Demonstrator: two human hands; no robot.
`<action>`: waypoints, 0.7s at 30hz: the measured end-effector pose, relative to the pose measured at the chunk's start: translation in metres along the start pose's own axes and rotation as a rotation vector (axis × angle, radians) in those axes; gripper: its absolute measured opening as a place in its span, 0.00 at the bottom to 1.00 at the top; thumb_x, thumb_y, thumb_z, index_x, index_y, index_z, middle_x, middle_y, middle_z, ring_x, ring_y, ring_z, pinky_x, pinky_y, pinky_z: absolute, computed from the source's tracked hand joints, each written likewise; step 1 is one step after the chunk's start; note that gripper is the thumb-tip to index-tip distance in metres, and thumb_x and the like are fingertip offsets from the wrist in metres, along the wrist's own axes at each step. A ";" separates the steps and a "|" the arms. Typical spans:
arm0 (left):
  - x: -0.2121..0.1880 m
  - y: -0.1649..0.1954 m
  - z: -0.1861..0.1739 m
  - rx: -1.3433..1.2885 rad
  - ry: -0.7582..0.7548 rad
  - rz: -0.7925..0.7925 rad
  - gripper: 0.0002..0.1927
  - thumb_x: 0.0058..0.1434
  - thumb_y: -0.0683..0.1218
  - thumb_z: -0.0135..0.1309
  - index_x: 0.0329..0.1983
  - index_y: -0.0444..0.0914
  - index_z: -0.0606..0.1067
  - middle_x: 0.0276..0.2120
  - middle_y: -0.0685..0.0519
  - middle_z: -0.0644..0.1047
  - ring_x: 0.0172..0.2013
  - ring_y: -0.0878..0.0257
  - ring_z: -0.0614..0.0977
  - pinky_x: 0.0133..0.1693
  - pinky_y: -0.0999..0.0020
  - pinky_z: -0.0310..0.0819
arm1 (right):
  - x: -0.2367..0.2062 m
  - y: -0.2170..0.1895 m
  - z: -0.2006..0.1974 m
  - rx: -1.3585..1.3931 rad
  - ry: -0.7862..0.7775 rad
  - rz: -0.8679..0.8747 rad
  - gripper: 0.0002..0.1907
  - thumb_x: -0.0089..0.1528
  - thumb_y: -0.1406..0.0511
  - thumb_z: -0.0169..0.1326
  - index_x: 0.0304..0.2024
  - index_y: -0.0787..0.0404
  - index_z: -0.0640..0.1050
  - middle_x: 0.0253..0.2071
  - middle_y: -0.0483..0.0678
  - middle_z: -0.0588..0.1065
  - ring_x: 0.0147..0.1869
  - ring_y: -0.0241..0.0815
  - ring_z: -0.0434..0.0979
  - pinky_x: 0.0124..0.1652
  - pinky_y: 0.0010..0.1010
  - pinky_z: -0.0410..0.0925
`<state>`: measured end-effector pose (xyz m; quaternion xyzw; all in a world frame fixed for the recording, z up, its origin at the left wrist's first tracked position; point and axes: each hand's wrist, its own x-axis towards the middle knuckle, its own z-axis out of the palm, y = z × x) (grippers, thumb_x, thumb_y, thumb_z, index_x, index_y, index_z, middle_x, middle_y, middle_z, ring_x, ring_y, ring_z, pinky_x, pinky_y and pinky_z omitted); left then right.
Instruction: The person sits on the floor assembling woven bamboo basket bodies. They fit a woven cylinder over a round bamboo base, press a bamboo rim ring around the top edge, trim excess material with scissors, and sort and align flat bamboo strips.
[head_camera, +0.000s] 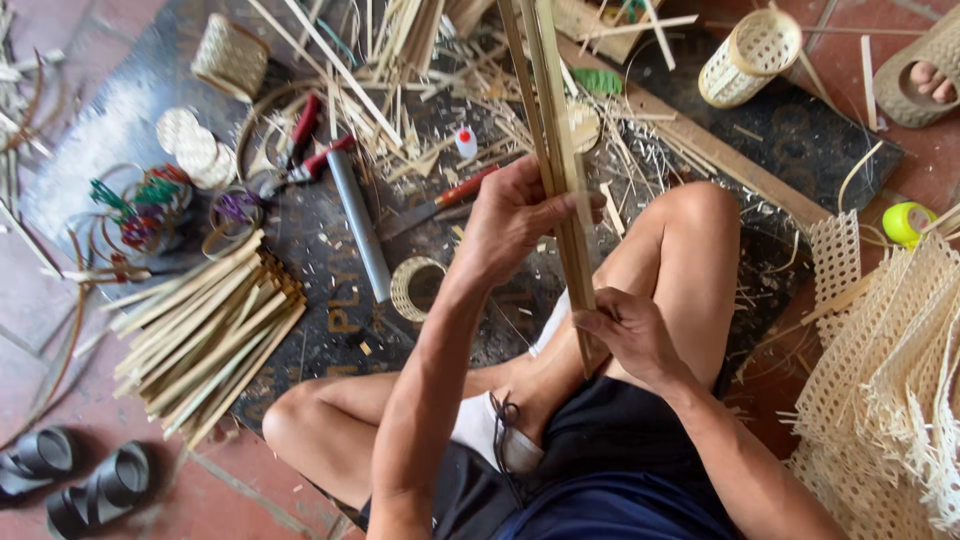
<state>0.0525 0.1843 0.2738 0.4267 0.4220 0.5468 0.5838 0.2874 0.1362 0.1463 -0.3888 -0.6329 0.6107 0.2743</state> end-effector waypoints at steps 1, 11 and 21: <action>0.004 0.012 -0.002 0.012 0.000 -0.006 0.15 0.67 0.38 0.57 0.55 0.28 0.74 0.42 0.44 0.83 0.43 0.58 0.86 0.48 0.61 0.84 | 0.013 -0.004 -0.001 -0.020 -0.051 -0.033 0.14 0.67 0.60 0.58 0.43 0.67 0.80 0.29 0.45 0.73 0.33 0.33 0.71 0.34 0.25 0.67; 0.005 0.046 -0.028 -0.002 0.123 0.155 0.13 0.67 0.36 0.55 0.54 0.33 0.76 0.46 0.52 0.83 0.46 0.64 0.85 0.51 0.67 0.82 | 0.138 -0.042 0.011 0.010 -0.464 -0.268 0.24 0.70 0.56 0.49 0.61 0.65 0.75 0.49 0.49 0.82 0.56 0.38 0.80 0.56 0.32 0.72; -0.012 0.030 -0.053 0.500 0.287 0.451 0.10 0.70 0.36 0.56 0.52 0.39 0.77 0.48 0.53 0.76 0.49 0.63 0.82 0.49 0.66 0.85 | 0.164 -0.024 0.030 0.073 -0.586 -0.098 0.17 0.69 0.63 0.54 0.58 0.63 0.78 0.45 0.48 0.83 0.52 0.37 0.83 0.52 0.28 0.75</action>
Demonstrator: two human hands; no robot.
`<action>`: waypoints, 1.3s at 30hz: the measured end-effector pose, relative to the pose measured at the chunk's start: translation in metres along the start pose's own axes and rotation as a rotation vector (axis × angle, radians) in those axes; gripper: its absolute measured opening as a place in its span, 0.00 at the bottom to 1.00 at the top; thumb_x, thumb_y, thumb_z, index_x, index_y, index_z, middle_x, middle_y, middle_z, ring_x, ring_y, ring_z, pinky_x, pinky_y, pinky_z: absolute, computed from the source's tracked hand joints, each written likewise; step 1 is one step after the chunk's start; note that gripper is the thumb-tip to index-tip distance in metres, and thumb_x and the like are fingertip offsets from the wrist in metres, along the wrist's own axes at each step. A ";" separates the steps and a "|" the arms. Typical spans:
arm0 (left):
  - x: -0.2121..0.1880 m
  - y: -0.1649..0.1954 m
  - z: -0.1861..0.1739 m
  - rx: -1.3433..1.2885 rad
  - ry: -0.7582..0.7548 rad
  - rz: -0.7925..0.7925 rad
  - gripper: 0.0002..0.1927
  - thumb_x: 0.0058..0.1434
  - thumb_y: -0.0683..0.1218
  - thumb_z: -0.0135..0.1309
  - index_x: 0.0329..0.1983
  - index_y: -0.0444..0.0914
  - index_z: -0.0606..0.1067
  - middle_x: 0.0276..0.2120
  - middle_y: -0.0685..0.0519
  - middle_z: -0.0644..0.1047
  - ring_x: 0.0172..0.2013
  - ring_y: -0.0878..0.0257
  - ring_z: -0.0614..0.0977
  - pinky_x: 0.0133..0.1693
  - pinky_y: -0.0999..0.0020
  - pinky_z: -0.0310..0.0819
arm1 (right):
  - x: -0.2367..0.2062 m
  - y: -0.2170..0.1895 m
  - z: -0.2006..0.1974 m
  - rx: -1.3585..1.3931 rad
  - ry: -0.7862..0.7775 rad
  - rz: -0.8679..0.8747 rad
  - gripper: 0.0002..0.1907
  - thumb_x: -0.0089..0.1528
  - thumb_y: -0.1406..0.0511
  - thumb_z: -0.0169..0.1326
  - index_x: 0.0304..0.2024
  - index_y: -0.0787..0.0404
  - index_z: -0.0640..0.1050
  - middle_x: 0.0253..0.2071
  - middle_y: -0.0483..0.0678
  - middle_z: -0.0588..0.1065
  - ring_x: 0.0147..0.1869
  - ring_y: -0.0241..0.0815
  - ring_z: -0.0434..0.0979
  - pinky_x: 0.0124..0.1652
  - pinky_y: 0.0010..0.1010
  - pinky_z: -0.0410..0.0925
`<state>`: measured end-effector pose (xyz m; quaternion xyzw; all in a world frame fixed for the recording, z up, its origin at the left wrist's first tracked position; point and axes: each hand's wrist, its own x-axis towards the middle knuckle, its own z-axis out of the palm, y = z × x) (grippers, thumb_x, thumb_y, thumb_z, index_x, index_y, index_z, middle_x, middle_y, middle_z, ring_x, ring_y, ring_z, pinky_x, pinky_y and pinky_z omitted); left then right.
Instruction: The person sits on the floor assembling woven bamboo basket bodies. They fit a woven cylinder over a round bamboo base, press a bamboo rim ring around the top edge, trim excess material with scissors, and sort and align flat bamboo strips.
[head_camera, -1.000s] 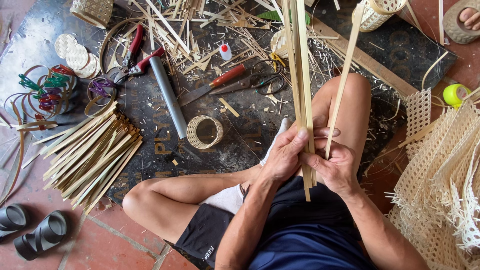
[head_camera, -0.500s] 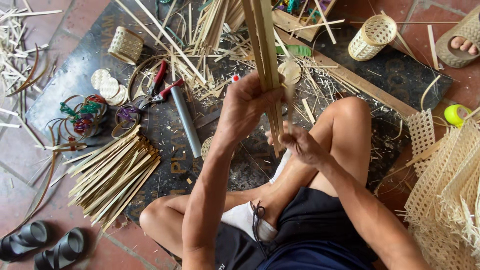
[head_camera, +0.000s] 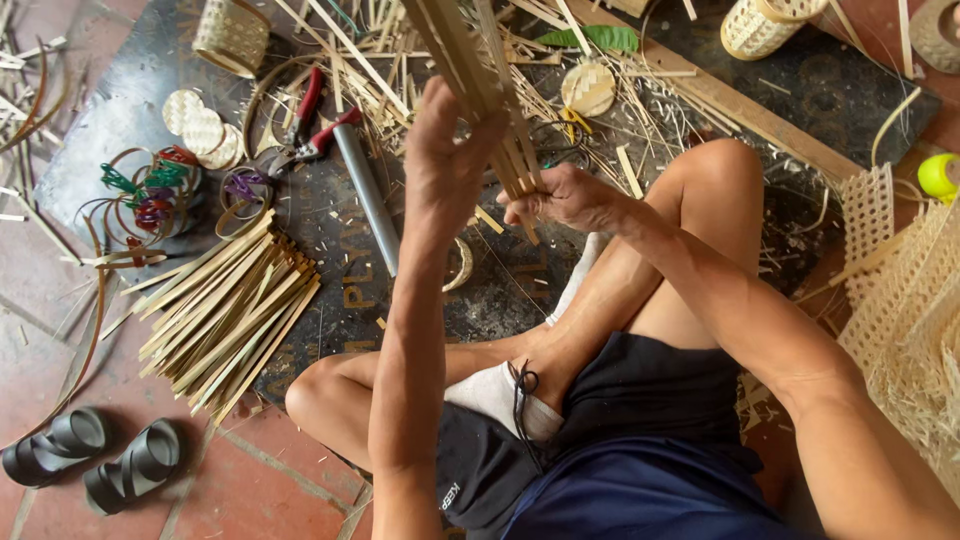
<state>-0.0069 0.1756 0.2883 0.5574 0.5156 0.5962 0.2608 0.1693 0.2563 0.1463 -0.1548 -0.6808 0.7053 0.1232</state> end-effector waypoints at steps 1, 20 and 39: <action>-0.004 -0.002 -0.001 -0.041 -0.003 -0.066 0.09 0.70 0.36 0.56 0.51 0.40 0.77 0.47 0.53 0.79 0.48 0.64 0.83 0.50 0.66 0.84 | -0.001 0.005 0.005 -0.019 0.009 0.026 0.16 0.69 0.63 0.54 0.57 0.63 0.78 0.44 0.48 0.83 0.50 0.37 0.83 0.50 0.28 0.75; -0.092 -0.091 0.009 -0.013 -0.085 -0.273 0.10 0.68 0.37 0.57 0.51 0.36 0.81 0.42 0.54 0.84 0.44 0.69 0.83 0.48 0.72 0.78 | 0.026 0.092 0.004 -0.617 -0.138 0.021 0.11 0.64 0.60 0.60 0.42 0.61 0.80 0.33 0.53 0.79 0.37 0.45 0.80 0.42 0.39 0.71; -0.094 -0.117 0.003 0.103 -0.108 -0.285 0.09 0.67 0.40 0.59 0.49 0.36 0.81 0.35 0.57 0.84 0.39 0.74 0.83 0.41 0.74 0.80 | 0.050 0.076 0.009 -0.484 -0.113 -0.114 0.13 0.59 0.66 0.64 0.45 0.63 0.80 0.39 0.53 0.81 0.43 0.45 0.83 0.43 0.38 0.73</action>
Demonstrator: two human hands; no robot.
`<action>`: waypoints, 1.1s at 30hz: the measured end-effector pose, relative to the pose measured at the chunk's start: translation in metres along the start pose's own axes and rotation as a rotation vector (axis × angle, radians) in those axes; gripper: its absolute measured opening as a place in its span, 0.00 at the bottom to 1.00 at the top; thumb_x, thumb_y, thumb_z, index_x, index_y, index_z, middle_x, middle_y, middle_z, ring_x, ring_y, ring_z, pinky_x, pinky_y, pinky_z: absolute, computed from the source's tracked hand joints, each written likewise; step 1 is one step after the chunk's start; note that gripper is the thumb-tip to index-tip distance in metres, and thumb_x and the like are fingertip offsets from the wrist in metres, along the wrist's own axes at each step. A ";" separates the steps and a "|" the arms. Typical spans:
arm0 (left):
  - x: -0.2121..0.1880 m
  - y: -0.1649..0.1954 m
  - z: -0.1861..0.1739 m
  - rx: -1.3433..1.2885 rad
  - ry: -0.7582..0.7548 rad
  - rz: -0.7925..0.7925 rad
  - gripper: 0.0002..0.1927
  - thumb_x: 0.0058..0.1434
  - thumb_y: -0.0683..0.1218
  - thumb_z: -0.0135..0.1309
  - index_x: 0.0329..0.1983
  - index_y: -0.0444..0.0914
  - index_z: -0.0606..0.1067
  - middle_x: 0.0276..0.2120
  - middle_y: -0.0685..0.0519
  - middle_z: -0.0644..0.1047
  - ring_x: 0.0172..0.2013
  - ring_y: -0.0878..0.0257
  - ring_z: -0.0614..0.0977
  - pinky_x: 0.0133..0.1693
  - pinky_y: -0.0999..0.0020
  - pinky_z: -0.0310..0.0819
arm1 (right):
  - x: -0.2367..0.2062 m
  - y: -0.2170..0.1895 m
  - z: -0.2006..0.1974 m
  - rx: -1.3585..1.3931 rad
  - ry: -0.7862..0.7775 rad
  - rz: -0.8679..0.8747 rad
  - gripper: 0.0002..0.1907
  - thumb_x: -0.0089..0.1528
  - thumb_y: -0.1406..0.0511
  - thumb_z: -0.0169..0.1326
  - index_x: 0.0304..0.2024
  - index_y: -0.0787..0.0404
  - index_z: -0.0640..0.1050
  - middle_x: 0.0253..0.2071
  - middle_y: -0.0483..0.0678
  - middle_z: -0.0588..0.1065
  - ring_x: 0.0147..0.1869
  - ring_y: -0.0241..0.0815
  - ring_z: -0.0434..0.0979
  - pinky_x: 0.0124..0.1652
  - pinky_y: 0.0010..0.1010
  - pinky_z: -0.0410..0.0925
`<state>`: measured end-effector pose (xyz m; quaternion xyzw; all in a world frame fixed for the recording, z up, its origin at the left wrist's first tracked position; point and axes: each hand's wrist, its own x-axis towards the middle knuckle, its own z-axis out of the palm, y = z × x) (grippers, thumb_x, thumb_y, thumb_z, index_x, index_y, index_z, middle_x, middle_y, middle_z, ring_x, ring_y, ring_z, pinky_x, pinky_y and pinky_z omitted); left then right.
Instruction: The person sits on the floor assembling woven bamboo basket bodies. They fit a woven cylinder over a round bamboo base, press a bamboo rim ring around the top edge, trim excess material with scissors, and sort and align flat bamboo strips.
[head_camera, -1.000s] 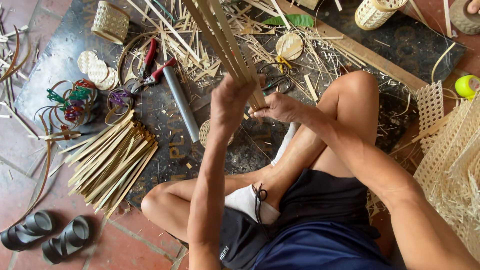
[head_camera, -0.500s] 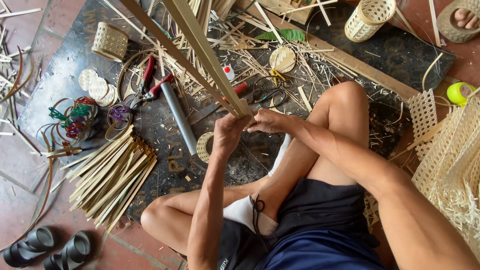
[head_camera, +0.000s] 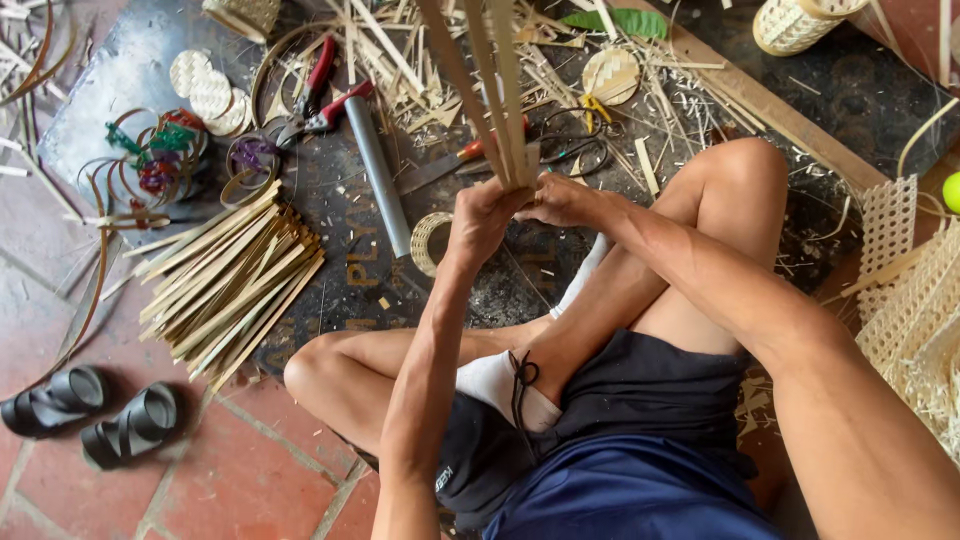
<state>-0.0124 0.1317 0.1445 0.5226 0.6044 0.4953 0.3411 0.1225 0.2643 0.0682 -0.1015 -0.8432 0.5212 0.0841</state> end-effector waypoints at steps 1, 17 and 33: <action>0.001 -0.002 0.000 -0.033 0.000 -0.007 0.08 0.67 0.40 0.59 0.49 0.36 0.81 0.36 0.57 0.84 0.39 0.74 0.82 0.41 0.73 0.80 | 0.001 0.001 0.000 -0.006 0.000 -0.018 0.13 0.58 0.66 0.64 0.45 0.63 0.80 0.39 0.53 0.81 0.43 0.46 0.83 0.43 0.38 0.72; 0.033 0.013 -0.011 -0.290 0.044 -0.045 0.11 0.68 0.41 0.57 0.53 0.34 0.80 0.40 0.49 0.84 0.43 0.63 0.86 0.49 0.61 0.85 | -0.029 -0.058 -0.013 0.442 0.078 0.273 0.12 0.63 0.67 0.59 0.47 0.66 0.80 0.39 0.48 0.82 0.45 0.37 0.83 0.48 0.30 0.75; -0.089 -0.005 0.078 0.003 -0.006 -0.357 0.17 0.65 0.49 0.57 0.54 0.36 0.78 0.43 0.44 0.83 0.44 0.55 0.87 0.45 0.63 0.80 | -0.012 -0.012 -0.151 0.804 0.466 0.263 0.06 0.74 0.72 0.52 0.51 0.71 0.75 0.41 0.58 0.78 0.43 0.49 0.83 0.44 0.40 0.79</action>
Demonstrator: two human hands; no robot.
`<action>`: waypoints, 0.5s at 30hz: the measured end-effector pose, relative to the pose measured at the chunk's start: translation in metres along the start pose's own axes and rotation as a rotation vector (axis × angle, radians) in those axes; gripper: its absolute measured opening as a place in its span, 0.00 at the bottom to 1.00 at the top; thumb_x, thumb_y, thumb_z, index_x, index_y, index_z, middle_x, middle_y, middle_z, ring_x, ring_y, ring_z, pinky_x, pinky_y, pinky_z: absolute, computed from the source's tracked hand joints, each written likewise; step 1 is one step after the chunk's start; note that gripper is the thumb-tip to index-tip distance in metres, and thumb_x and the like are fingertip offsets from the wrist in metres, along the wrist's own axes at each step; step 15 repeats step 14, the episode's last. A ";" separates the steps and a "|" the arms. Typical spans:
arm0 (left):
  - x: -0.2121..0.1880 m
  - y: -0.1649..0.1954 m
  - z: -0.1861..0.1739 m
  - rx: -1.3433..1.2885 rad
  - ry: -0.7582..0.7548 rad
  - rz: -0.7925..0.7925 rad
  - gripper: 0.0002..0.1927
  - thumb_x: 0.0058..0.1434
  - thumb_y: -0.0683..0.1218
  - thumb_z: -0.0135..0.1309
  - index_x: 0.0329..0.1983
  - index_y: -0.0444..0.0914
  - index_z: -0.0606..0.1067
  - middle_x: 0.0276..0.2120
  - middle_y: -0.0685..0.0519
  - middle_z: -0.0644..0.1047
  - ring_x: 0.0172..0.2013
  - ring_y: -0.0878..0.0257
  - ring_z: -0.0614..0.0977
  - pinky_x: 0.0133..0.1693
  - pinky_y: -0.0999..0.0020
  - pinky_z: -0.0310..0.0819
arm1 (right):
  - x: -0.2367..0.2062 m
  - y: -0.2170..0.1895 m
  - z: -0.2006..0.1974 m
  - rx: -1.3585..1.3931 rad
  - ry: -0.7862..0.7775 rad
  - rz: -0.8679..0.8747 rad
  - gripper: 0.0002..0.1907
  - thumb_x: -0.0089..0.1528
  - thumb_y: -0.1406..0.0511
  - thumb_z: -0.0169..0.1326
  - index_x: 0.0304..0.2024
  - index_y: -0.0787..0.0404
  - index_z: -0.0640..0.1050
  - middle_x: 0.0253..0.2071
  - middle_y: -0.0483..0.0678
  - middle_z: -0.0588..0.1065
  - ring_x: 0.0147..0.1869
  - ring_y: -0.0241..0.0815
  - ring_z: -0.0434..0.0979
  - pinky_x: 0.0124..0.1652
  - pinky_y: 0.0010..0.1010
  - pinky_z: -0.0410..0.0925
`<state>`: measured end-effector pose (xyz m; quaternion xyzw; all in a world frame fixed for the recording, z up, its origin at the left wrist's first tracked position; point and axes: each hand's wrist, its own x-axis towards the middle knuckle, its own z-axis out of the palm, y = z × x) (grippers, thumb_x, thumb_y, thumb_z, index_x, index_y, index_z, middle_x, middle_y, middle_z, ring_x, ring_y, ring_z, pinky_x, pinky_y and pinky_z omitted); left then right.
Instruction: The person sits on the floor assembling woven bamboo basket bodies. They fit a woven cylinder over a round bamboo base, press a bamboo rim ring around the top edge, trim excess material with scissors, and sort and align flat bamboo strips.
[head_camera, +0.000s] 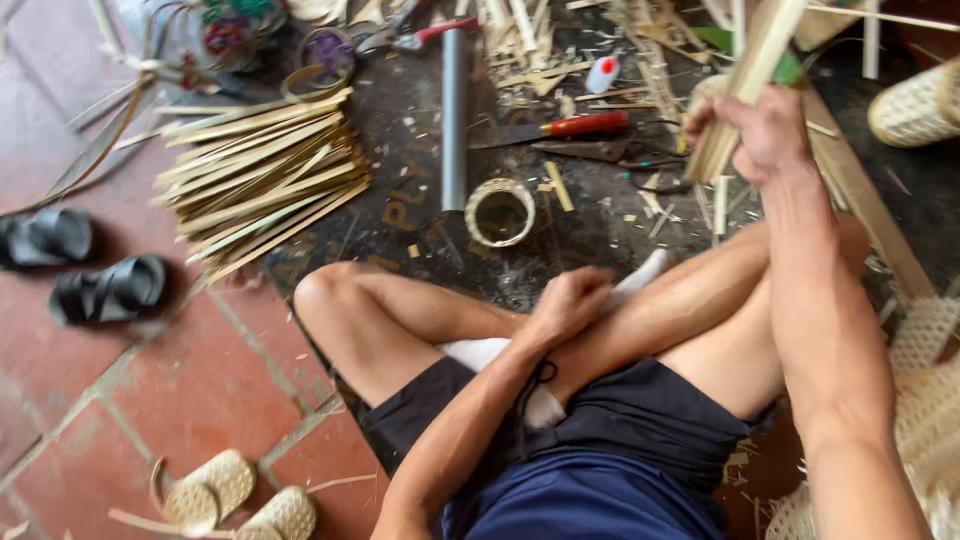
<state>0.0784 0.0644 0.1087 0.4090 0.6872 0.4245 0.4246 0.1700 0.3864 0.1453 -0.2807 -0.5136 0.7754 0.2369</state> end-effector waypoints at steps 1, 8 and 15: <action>-0.003 -0.007 -0.001 0.100 -0.059 -0.039 0.16 0.64 0.49 0.59 0.51 0.36 0.81 0.41 0.45 0.84 0.40 0.58 0.86 0.43 0.64 0.78 | 0.008 -0.008 -0.009 0.083 -0.031 -0.004 0.06 0.75 0.73 0.51 0.52 0.72 0.75 0.43 0.58 0.78 0.45 0.50 0.83 0.46 0.40 0.79; -0.003 -0.025 0.001 -0.075 -0.083 -0.168 0.17 0.64 0.46 0.58 0.52 0.33 0.80 0.34 0.52 0.83 0.32 0.70 0.79 0.35 0.73 0.76 | -0.006 0.014 0.001 0.198 0.200 0.173 0.18 0.66 0.70 0.60 0.55 0.74 0.72 0.41 0.60 0.78 0.41 0.52 0.85 0.43 0.45 0.81; -0.017 -0.040 0.003 -0.064 -0.133 -0.213 0.18 0.63 0.47 0.60 0.53 0.34 0.80 0.38 0.51 0.85 0.37 0.69 0.82 0.39 0.73 0.77 | -0.023 0.020 0.007 -0.099 0.421 -0.048 0.19 0.70 0.57 0.52 0.56 0.64 0.78 0.38 0.56 0.81 0.34 0.50 0.81 0.26 0.32 0.76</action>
